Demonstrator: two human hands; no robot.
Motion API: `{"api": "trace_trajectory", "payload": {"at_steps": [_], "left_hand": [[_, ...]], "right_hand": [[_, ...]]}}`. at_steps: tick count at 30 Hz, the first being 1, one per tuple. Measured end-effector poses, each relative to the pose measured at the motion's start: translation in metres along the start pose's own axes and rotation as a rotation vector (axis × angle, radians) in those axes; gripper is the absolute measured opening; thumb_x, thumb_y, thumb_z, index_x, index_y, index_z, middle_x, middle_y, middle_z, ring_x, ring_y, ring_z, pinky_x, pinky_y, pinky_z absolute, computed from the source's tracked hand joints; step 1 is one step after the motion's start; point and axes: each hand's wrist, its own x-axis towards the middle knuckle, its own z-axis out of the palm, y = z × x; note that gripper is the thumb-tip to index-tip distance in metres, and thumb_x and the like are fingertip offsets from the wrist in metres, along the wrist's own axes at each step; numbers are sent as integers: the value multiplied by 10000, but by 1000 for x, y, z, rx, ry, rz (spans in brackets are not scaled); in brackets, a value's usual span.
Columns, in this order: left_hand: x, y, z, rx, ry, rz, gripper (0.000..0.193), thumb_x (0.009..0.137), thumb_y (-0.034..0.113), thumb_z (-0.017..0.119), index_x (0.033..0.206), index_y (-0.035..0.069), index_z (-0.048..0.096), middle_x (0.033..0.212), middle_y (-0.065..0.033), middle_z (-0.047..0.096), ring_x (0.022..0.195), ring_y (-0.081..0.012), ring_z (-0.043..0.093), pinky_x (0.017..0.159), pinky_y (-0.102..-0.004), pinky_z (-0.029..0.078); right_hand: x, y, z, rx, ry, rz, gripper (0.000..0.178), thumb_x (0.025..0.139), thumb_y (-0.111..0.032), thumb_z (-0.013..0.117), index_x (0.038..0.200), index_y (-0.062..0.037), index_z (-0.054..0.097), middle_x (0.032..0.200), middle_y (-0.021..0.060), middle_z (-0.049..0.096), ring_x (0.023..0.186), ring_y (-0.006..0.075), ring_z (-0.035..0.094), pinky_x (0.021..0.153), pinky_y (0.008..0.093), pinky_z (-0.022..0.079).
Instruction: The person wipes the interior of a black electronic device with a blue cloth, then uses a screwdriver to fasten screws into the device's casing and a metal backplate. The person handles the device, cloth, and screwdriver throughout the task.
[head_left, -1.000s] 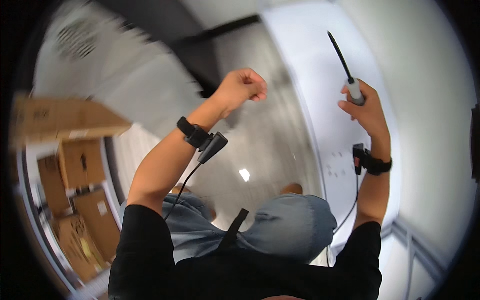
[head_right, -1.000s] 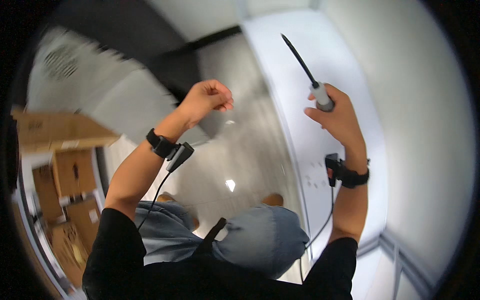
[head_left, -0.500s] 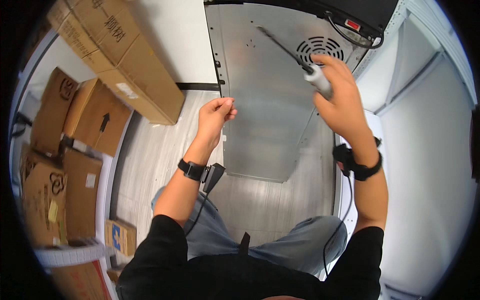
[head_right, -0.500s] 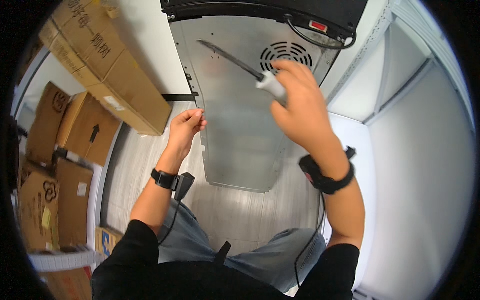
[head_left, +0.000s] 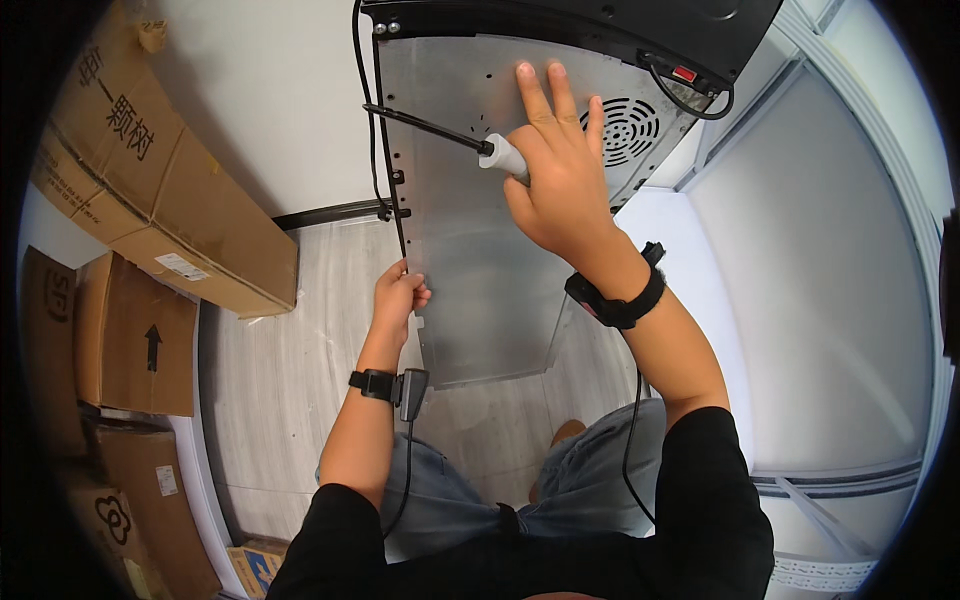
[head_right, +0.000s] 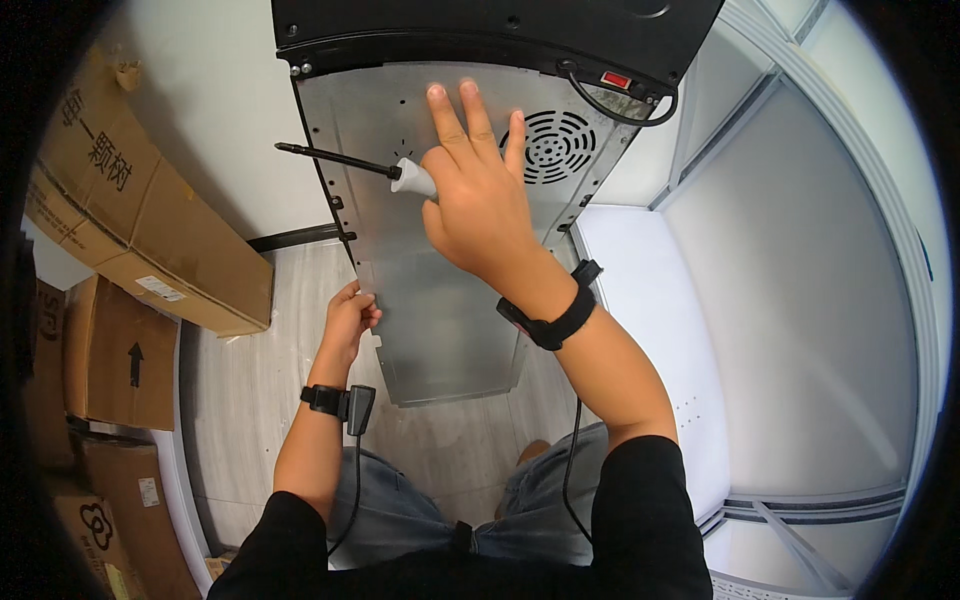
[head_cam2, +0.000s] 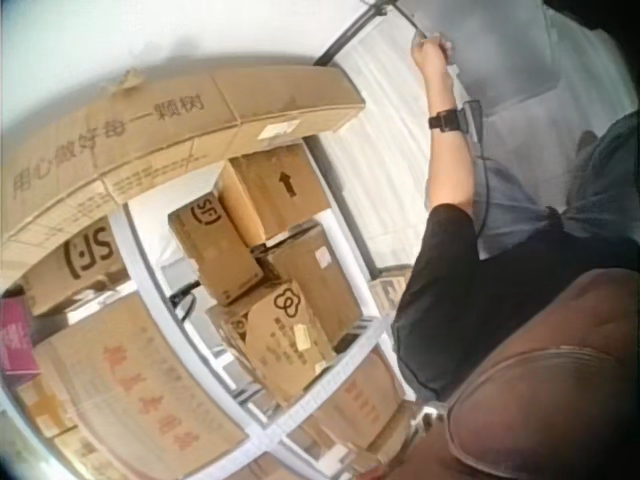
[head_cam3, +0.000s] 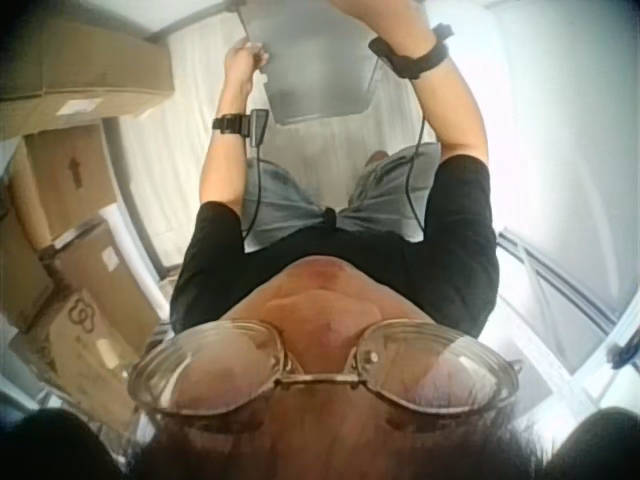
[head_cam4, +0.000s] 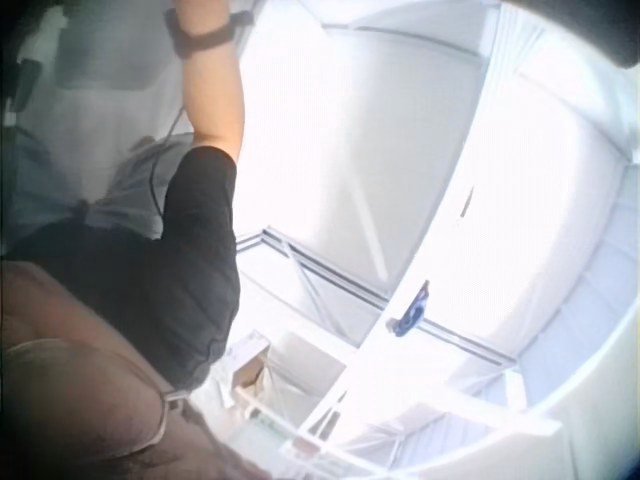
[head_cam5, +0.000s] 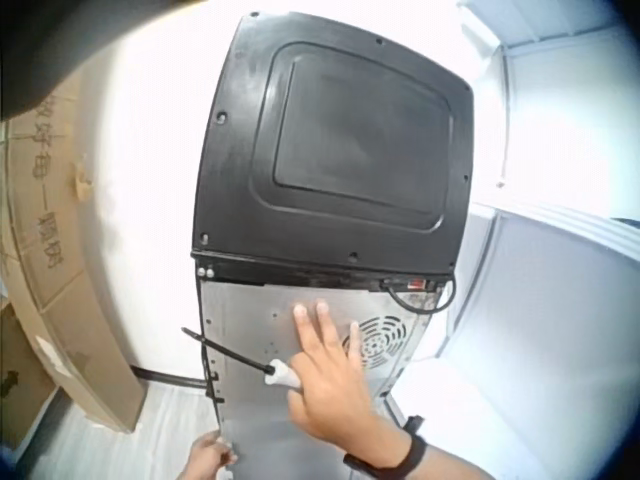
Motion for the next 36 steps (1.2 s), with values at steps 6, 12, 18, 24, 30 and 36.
{"api": "trace_trajectory", "payload": {"at_steps": [6, 12, 18, 24, 30, 36], "left_hand": [[13, -3, 17, -149, 174, -11, 189, 850, 35, 512, 1002, -26, 605, 670, -10, 555, 587, -94, 557, 520, -213, 433], [11, 4, 14, -155, 200, 24, 111, 855, 39, 492, 843, 13, 599, 648, -7, 541, 575, -104, 550, 524, -228, 428], [18, -1, 6, -145, 124, 31, 100, 855, 44, 488, 823, 20, 579, 646, -7, 532, 580, -105, 543, 532, -232, 422], [1, 31, 7, -228, 279, 255, 142, 854, 18, 515, 991, -12, 537, 702, -27, 558, 639, -105, 555, 610, -239, 456], [-31, 98, 25, -113, 190, 670, 201, 865, 57, 641, 1042, -39, 630, 860, -58, 653, 770, -111, 604, 738, -244, 487], [-32, 161, 56, 32, 236, 916, 164, 834, 33, 687, 986, -28, 677, 877, -51, 658, 805, -100, 587, 751, -236, 485]], "right_hand": [[0, 1, 7, 16, 32, 24, 176, 663, -12, 600, 832, -25, 553, 1489, 207, 313, 1411, 402, 193, 1037, 684, 110], [3, 3, 3, 25, 41, 12, 208, 672, -36, 631, 869, -23, 565, 1496, 202, 302, 1414, 397, 190, 1035, 681, 118], [3, 3, 10, 12, 55, 22, 210, 683, -38, 632, 883, -25, 567, 1493, 195, 310, 1414, 395, 191, 1036, 680, 113], [2, 5, 12, -1, 81, 33, 199, 697, -27, 612, 894, -44, 587, 1475, 186, 350, 1408, 394, 209, 1044, 675, 102], [3, 6, 16, 19, 146, 31, 138, 645, -7, 571, 780, -32, 561, 1467, 163, 376, 1410, 367, 227, 1045, 686, 101], [5, 1, 16, 48, 161, 44, 148, 642, -1, 590, 785, -36, 570, 1454, 162, 397, 1407, 365, 236, 1047, 681, 106]]}}
